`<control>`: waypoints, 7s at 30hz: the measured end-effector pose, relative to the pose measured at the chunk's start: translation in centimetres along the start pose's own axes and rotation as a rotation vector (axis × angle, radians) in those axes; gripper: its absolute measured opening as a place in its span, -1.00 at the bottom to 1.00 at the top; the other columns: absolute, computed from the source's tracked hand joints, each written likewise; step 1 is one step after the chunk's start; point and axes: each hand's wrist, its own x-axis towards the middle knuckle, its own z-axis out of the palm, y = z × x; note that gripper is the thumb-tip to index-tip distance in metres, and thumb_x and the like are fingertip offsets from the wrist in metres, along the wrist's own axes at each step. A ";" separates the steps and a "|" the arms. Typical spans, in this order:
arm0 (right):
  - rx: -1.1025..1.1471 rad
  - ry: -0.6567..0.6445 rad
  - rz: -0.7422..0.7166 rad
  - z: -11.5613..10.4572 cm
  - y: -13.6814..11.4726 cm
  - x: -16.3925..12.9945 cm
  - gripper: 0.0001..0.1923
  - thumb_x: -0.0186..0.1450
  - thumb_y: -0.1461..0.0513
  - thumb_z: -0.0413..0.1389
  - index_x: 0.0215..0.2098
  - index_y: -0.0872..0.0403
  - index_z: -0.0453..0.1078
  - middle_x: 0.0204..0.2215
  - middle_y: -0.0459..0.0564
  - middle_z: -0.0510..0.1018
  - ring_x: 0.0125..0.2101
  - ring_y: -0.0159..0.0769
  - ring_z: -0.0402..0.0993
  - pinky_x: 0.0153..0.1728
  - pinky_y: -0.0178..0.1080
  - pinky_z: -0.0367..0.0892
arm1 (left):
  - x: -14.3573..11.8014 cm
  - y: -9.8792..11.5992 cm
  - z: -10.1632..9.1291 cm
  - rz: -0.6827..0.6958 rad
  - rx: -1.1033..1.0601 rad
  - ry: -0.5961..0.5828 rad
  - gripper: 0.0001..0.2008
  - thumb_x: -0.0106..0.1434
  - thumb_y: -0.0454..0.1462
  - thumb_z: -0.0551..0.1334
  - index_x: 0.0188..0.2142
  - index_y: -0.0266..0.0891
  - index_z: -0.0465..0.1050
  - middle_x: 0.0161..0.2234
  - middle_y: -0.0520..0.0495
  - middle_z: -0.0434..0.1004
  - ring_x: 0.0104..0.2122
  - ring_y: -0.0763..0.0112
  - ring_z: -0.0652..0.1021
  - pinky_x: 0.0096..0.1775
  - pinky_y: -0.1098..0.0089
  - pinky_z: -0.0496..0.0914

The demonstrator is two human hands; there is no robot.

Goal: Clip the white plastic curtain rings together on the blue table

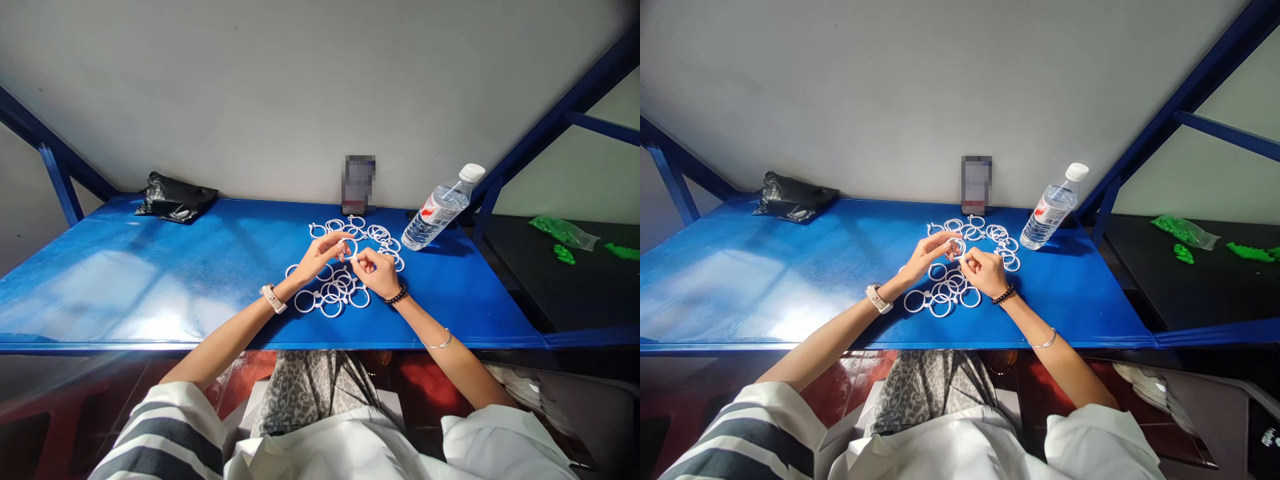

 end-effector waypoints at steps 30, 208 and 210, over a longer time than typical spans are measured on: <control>0.079 -0.195 0.016 -0.8 1.0 0.6 -0.84 0.22 0.23 0.08 -0.51 0.05 0.26 -0.72 -0.20 0.32 -0.70 -0.47 0.26 -0.59 -0.38 0.18 | 0.7 -0.4 -1.7 0.080 0.597 -0.049 -0.62 0.35 -0.06 0.07 -0.20 -0.31 0.51 -0.30 -0.11 0.55 -0.32 0.37 0.50 -0.29 0.41 0.36; -0.102 -0.165 0.060 0.4 2.3 0.4 -0.81 0.34 0.18 0.04 -0.24 0.05 0.47 -0.53 -0.03 0.53 -0.46 -0.23 0.48 -0.36 -0.21 0.34 | 0.6 -1.2 -1.3 0.015 0.422 -0.072 -0.52 0.15 -0.08 0.30 -0.01 -0.30 0.36 -0.41 -0.02 0.45 -0.44 0.46 0.45 -0.28 0.39 0.42; -0.103 -0.159 0.059 0.4 2.4 0.4 -0.80 0.35 0.17 0.04 -0.24 0.05 0.48 -0.53 -0.03 0.53 -0.47 -0.23 0.48 -0.36 -0.21 0.34 | 0.6 -1.2 -1.3 0.021 0.421 -0.075 -0.51 0.15 -0.07 0.30 0.00 -0.30 0.36 -0.41 -0.02 0.45 -0.45 0.47 0.44 -0.28 0.40 0.42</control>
